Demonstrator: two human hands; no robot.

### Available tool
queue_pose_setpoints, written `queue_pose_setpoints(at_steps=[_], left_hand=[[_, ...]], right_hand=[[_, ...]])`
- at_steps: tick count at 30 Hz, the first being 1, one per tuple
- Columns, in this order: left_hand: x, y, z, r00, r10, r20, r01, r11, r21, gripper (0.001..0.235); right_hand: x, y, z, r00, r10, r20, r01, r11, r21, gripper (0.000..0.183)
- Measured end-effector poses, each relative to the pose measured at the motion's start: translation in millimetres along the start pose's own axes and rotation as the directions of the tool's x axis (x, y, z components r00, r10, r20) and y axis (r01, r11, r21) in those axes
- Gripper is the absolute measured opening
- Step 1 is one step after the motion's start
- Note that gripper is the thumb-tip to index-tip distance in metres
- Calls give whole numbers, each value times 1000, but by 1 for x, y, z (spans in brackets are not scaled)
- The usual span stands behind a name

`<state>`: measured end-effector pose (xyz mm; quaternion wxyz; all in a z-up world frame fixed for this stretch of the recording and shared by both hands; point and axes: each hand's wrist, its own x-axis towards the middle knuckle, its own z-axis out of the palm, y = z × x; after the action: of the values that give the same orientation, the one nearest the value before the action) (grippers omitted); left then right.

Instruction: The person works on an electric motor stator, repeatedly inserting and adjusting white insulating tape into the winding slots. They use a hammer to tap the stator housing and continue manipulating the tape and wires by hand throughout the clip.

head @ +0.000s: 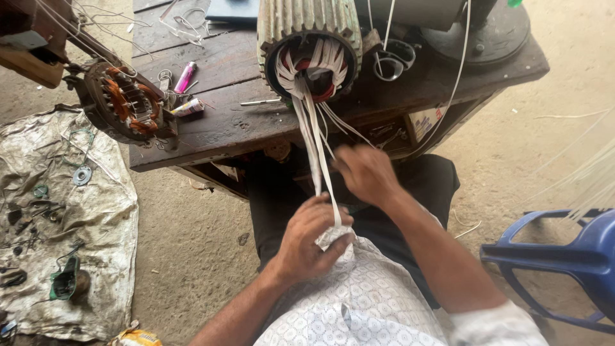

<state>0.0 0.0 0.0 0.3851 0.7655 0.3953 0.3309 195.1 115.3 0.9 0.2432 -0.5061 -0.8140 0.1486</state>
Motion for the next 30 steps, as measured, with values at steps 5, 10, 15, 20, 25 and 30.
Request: queue_pose_setpoints(at_steps=[5,10,15,20,25,30], left_hand=[[49,-6,-30,953,211,-218,-151,953,262,15],[98,-16,-37,950,19,-310,-23,1000,-7,10],[113,-40,-29,867,116,-485,-39,985,166,16],[134,-71,-61,834,165,-526,52,926,373,32],[142,-65,-70,854,163,-494,46,922,383,36],[149,-47,-64,866,27,-500,104,967,233,19]], right_hand=[[-139,38,-47,999,42,-26,-41,999,29,16],[-266,80,-78,894,427,136,-436,899,40,15],[-354,117,-59,730,598,331,-634,773,2,21],[-387,154,-40,650,658,380,-722,691,37,26],[-415,169,-23,585,727,361,-778,628,-5,28],[-444,175,-13,440,853,279,-885,465,-24,34]])
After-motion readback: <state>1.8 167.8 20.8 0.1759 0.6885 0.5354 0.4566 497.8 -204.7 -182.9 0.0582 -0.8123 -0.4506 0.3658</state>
